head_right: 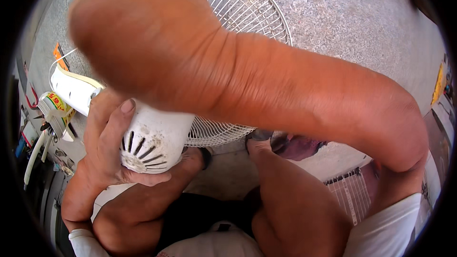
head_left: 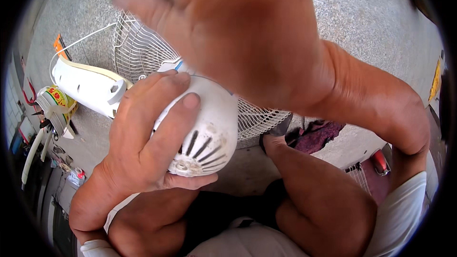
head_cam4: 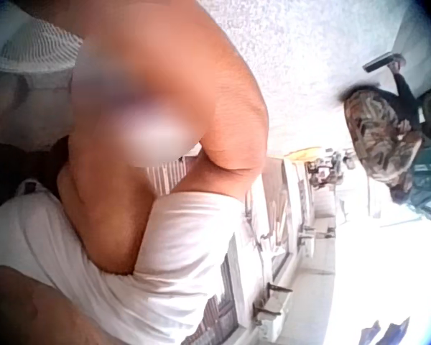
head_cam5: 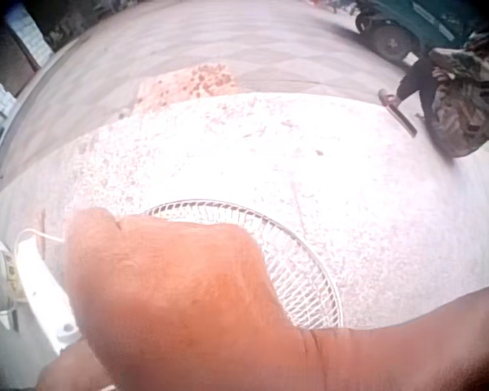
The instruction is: The person sits on the floor and uses a screwdriver to remove the front grill of a white pedestal fan. They then use the screwdriver to loosen the central nut and detach the fan blades from the motor housing.
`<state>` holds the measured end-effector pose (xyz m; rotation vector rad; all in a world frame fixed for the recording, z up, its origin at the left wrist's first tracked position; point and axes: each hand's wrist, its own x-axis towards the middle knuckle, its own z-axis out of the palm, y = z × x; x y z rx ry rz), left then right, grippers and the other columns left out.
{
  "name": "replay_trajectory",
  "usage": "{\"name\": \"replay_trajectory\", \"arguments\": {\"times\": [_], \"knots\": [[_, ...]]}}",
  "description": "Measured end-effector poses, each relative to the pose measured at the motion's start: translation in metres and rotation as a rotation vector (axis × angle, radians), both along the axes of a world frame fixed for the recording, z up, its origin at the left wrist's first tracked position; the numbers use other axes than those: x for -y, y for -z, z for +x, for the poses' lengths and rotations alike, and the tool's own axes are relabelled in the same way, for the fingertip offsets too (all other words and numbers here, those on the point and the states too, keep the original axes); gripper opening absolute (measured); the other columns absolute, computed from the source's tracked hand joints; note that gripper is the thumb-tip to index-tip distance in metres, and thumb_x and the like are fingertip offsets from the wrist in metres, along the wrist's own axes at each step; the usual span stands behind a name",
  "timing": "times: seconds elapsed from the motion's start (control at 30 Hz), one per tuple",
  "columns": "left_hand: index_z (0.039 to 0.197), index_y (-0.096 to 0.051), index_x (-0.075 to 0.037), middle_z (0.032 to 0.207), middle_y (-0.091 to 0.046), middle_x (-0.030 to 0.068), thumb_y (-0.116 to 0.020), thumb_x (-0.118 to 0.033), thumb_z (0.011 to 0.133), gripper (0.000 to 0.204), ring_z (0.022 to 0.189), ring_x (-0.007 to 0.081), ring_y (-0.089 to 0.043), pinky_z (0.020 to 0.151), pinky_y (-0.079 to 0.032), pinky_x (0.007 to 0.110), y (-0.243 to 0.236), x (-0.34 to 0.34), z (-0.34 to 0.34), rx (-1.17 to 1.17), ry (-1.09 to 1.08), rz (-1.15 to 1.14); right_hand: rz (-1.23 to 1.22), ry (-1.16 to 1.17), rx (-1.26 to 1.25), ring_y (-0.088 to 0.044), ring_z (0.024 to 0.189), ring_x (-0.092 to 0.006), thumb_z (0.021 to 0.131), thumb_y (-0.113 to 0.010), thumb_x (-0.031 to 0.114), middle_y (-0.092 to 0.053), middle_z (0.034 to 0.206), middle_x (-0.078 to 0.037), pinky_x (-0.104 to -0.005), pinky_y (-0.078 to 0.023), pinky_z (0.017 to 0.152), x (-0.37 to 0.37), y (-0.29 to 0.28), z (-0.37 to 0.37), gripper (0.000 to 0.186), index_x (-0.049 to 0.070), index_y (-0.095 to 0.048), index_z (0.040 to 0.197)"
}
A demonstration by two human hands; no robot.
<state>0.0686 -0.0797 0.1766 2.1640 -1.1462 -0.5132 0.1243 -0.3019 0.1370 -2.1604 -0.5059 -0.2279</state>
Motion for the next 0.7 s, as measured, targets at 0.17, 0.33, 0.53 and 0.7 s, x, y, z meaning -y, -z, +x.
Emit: {"name": "replay_trajectory", "arguments": {"times": [0.17,0.33,0.53,0.7], "knots": [[0.153,-0.037,0.001,0.142,-0.05,0.0325,-0.085,-0.066,0.072,0.115,0.123,0.0454,-0.057,0.1,-0.048,0.055,0.0,0.0,0.0,0.035,-0.004,0.004,0.083,0.174,-0.179,-0.06,0.056,-0.0322,0.097,-0.061,0.015,-0.062,0.064,-0.021,-0.0441,-0.051,0.059,0.013,0.003,0.022,0.032,-0.006,-0.063,0.072],[0.153,-0.037,0.0,0.142,-0.05,0.0321,-0.083,-0.068,0.072,0.116,0.123,0.045,-0.057,0.101,-0.048,0.055,-0.001,0.0,-0.002,0.037,-0.004,0.015,0.151,0.287,-0.565,-0.053,0.05,-0.0196,0.097,-0.062,0.014,-0.054,0.054,-0.014,-0.0399,-0.047,0.053,0.025,-0.006,0.051,0.037,-0.006,-0.062,0.067],[0.155,-0.035,-0.002,0.143,-0.049,0.0314,-0.084,-0.068,0.071,0.118,0.124,0.045,-0.056,0.103,-0.047,0.056,-0.001,0.001,-0.003,0.021,-0.01,0.009,0.142,0.289,-0.416,-0.062,0.06,-0.0343,0.094,-0.065,0.018,-0.061,0.064,-0.024,-0.0446,-0.051,0.064,0.008,0.026,0.066,0.033,-0.007,-0.066,0.072],[0.136,-0.056,0.002,0.131,-0.058,0.0296,-0.079,-0.055,0.084,0.08,0.114,0.0453,-0.062,0.097,-0.052,0.056,-0.002,0.005,-0.003,-0.003,-0.093,-0.062,0.125,0.239,-0.31,-0.065,0.075,-0.0466,0.092,-0.068,0.022,-0.064,0.075,-0.031,-0.049,-0.053,0.075,-0.006,0.058,0.064,0.033,-0.007,-0.068,0.076]]}}
